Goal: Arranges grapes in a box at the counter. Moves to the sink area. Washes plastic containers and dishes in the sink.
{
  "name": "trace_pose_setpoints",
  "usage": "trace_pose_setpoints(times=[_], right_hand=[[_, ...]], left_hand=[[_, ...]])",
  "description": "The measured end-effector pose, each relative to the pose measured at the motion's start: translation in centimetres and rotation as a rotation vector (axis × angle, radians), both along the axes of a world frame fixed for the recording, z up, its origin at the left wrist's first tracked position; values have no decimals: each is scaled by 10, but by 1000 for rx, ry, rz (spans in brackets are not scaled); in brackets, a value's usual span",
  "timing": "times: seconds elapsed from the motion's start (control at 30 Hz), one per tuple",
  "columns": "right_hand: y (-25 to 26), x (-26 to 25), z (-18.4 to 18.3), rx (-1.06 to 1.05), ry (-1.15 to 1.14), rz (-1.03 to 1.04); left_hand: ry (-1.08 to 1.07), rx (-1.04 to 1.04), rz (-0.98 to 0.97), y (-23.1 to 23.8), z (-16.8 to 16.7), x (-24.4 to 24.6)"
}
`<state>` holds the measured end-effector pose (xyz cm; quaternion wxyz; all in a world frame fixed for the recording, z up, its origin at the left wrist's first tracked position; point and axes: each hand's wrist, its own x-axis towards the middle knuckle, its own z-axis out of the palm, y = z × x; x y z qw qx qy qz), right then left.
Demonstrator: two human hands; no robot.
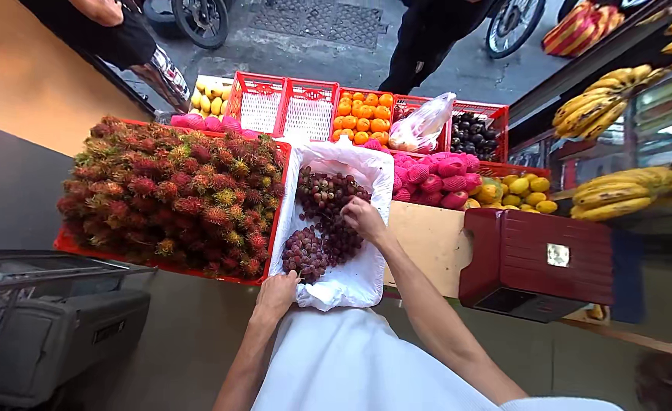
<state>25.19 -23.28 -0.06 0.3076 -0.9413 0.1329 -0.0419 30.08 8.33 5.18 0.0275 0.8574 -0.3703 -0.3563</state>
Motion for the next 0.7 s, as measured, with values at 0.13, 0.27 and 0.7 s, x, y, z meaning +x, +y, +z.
trace_pose_setpoints(times=[0.13,0.27,0.7], right_hand=[[41,-70,-17,10,-105,67],[85,-127,-31,-6,-145,136],[109,-133,-8,235,-157,173]], left_hand=[[54,-18,-9,-1,-4,2],[76,1,-67,-7,-3,1],[-31,-112,-140,-7,-4,7]])
